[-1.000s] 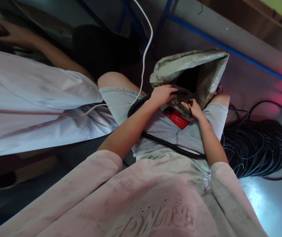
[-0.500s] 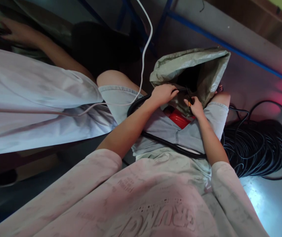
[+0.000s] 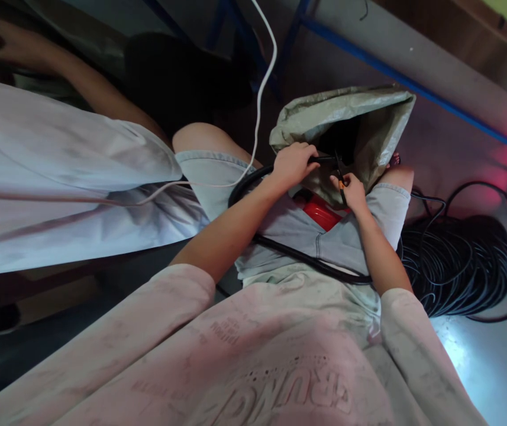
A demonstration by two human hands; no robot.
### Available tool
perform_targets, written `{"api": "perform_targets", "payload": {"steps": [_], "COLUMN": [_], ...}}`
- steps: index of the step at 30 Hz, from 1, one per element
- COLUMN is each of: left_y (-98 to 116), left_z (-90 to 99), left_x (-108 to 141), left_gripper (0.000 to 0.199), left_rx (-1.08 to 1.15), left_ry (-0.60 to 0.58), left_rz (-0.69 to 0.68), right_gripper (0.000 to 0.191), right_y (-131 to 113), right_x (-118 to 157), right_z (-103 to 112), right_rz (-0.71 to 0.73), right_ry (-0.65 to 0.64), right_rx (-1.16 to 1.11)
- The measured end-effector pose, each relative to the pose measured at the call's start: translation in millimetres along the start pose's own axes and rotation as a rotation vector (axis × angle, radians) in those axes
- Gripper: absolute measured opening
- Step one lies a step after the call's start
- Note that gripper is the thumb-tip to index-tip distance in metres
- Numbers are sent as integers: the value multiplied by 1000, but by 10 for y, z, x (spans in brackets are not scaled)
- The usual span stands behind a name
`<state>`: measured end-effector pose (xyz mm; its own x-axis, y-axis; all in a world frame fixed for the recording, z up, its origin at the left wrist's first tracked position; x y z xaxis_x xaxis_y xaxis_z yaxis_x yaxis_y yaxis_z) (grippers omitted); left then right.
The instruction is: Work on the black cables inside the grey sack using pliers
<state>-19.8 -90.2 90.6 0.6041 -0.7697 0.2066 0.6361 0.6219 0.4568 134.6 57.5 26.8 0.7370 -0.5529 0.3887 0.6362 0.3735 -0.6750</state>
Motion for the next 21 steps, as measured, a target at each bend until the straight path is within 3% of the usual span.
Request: {"api": "perform_targets", "payload": {"steps": [5, 9, 15, 21], "left_y": [14, 64, 52, 31], "left_z": [-19, -44, 43, 69], "left_x": [9, 33, 26, 14], "left_gripper": [26, 25, 35, 44], "left_rx": [-39, -69, 0, 36], "left_ry": [6, -35, -71, -92], "left_rz": [-35, -61, 82, 152], "right_gripper": [54, 51, 53, 59], "right_y": [7, -16, 14, 12], "right_x": [-7, -8, -14, 1], "right_z": [53, 27, -33, -51], "right_rz": [-47, -46, -35, 11], "right_ry": [27, 17, -28, -112], "right_rx": [73, -12, -116, -41]}}
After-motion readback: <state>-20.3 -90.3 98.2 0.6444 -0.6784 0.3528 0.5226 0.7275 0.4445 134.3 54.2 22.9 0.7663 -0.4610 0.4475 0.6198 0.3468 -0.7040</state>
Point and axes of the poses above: each hand's wrist, its own x-axis away from the middle knuckle, its own z-axis out of the back of the hand, y = z × x, the point moved 2 cm from there along -x, towards the middle knuckle, and after that the axes turned 3 degrees about x, right-handed, at the moved point
